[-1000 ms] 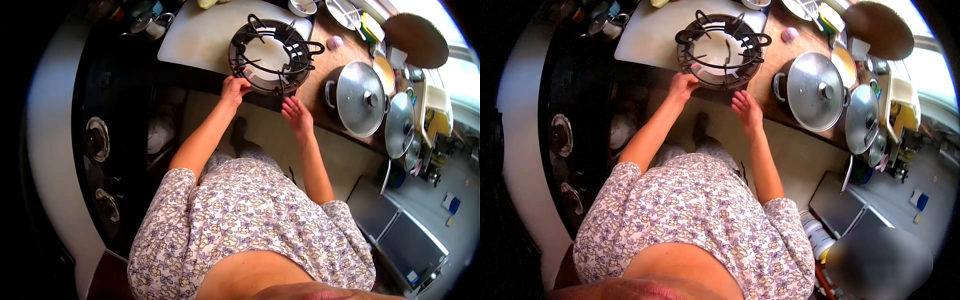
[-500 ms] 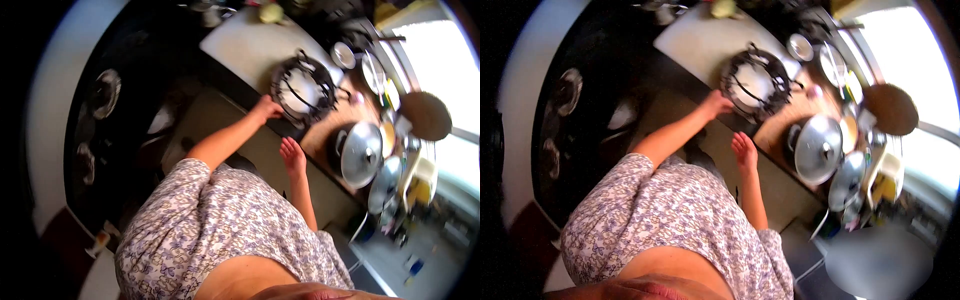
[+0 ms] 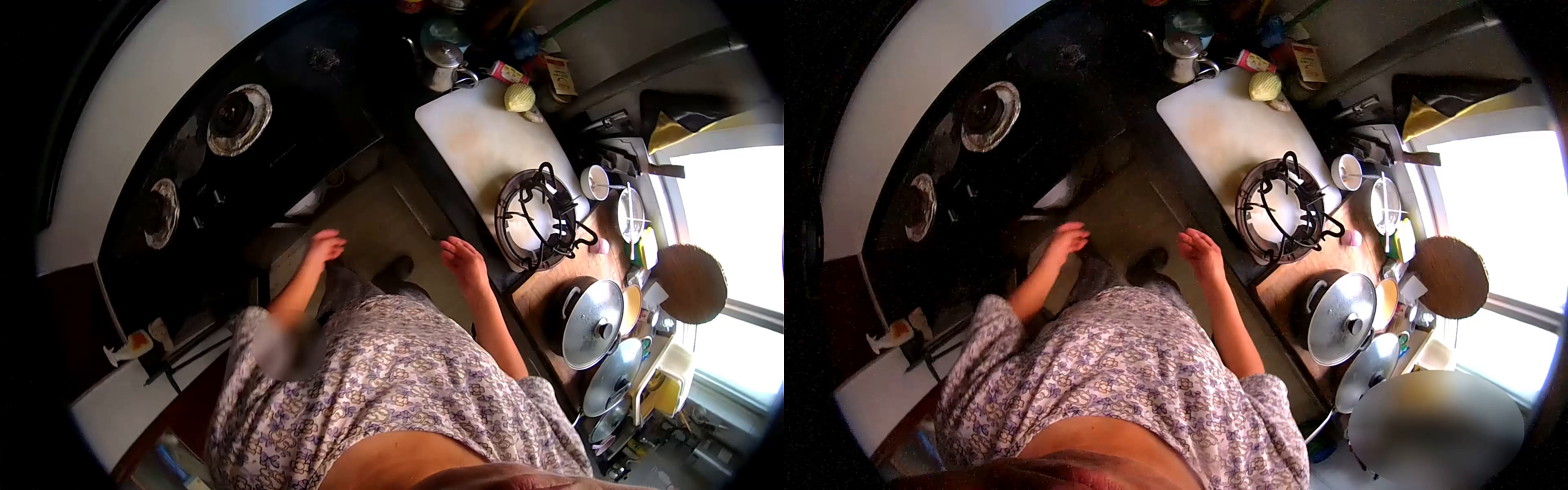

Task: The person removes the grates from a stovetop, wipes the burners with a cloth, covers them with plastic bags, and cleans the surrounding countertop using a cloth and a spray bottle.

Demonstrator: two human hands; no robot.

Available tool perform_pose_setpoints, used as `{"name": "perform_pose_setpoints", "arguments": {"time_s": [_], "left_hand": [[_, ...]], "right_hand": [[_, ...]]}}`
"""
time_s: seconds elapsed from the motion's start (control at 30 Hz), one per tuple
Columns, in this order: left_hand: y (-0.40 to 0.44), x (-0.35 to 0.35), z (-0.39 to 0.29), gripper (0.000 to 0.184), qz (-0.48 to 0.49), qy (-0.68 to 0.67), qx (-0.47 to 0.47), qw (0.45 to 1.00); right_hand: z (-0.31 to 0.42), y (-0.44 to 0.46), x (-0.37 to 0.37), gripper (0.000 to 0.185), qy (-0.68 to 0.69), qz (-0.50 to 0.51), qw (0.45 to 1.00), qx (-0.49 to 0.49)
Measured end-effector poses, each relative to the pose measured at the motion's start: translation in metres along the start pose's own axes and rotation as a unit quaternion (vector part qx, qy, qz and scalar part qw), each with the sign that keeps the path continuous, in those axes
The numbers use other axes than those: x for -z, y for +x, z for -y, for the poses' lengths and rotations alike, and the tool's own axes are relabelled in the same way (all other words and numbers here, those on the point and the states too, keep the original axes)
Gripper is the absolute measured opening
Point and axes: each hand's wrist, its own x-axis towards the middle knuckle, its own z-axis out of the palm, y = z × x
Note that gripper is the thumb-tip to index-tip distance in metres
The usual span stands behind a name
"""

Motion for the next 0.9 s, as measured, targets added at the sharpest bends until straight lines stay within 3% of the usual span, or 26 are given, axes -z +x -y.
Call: {"name": "perform_pose_setpoints", "arguments": {"time_s": [0.17, 0.23, 0.3, 0.4, 0.47, 0.5, 0.57, 0.6, 0.7, 0.77, 0.8, 0.83, 0.87, 0.9], "left_hand": [[-0.028, 0.156, 0.101, 0.023, -0.127, -0.184, -0.014, 0.975], [-0.026, 0.214, 0.162, 0.018, -0.058, -0.220, -0.063, 0.972], [-0.016, 0.266, 0.210, 0.014, 0.081, -0.217, -0.118, 0.966], [0.013, 0.317, 0.224, 0.015, 0.075, -0.117, 0.068, 0.988], [-0.009, 0.274, 0.150, 0.015, 0.028, 0.125, 0.012, 0.992], [-0.028, 0.250, 0.109, 0.015, 0.007, 0.256, -0.041, 0.966], [-0.046, 0.228, 0.060, 0.017, -0.032, 0.214, -0.044, 0.975], [-0.038, 0.230, 0.056, 0.018, -0.060, 0.001, 0.017, 0.998], [-0.047, 0.220, 0.020, 0.021, -0.109, 0.012, -0.020, 0.994], [-0.053, 0.239, 0.029, 0.023, 0.038, -0.021, -0.094, 0.995], [-0.054, 0.243, 0.044, 0.017, -0.027, 0.073, -0.080, 0.994], [-0.059, 0.248, 0.060, 0.014, 0.047, -0.042, -0.166, 0.984], [-0.094, 0.231, 0.029, 0.016, 0.034, 0.037, -0.139, 0.989], [-0.099, 0.240, 0.038, 0.023, 0.148, -0.022, -0.197, 0.969]], "right_hand": [[0.001, 0.010, -0.052, 0.029, -0.042, 0.012, 0.999, -0.015], [-0.010, 0.017, -0.068, 0.028, -0.037, 0.026, 0.999, 0.001], [-0.013, 0.019, -0.084, 0.027, -0.043, 0.033, 0.998, 0.013], [-0.014, 0.016, -0.115, 0.023, -0.068, 0.046, 0.997, 0.011], [-0.020, 0.023, -0.124, 0.022, -0.069, 0.046, 0.996, 0.023], [-0.023, 0.027, -0.128, 0.021, -0.070, 0.047, 0.996, 0.027], [-0.032, 0.035, -0.134, 0.020, -0.058, 0.050, 0.996, 0.034], [-0.036, 0.037, -0.138, 0.019, -0.053, 0.051, 0.997, 0.037], [-0.039, 0.027, -0.165, 0.019, -0.031, 0.058, 0.998, 0.023], [-0.052, 0.036, -0.168, 0.019, -0.046, 0.038, 0.998, 0.027], [-0.054, 0.035, -0.170, 0.020, -0.060, 0.062, 0.996, 0.027], [-0.054, 0.038, -0.170, 0.020, -0.076, 0.092, 0.993, 0.023], [-0.055, 0.039, -0.174, 0.021, -0.052, 0.097, 0.994, 0.020], [-0.060, 0.046, -0.171, 0.021, -0.035, 0.067, 0.997, 0.010]]}}
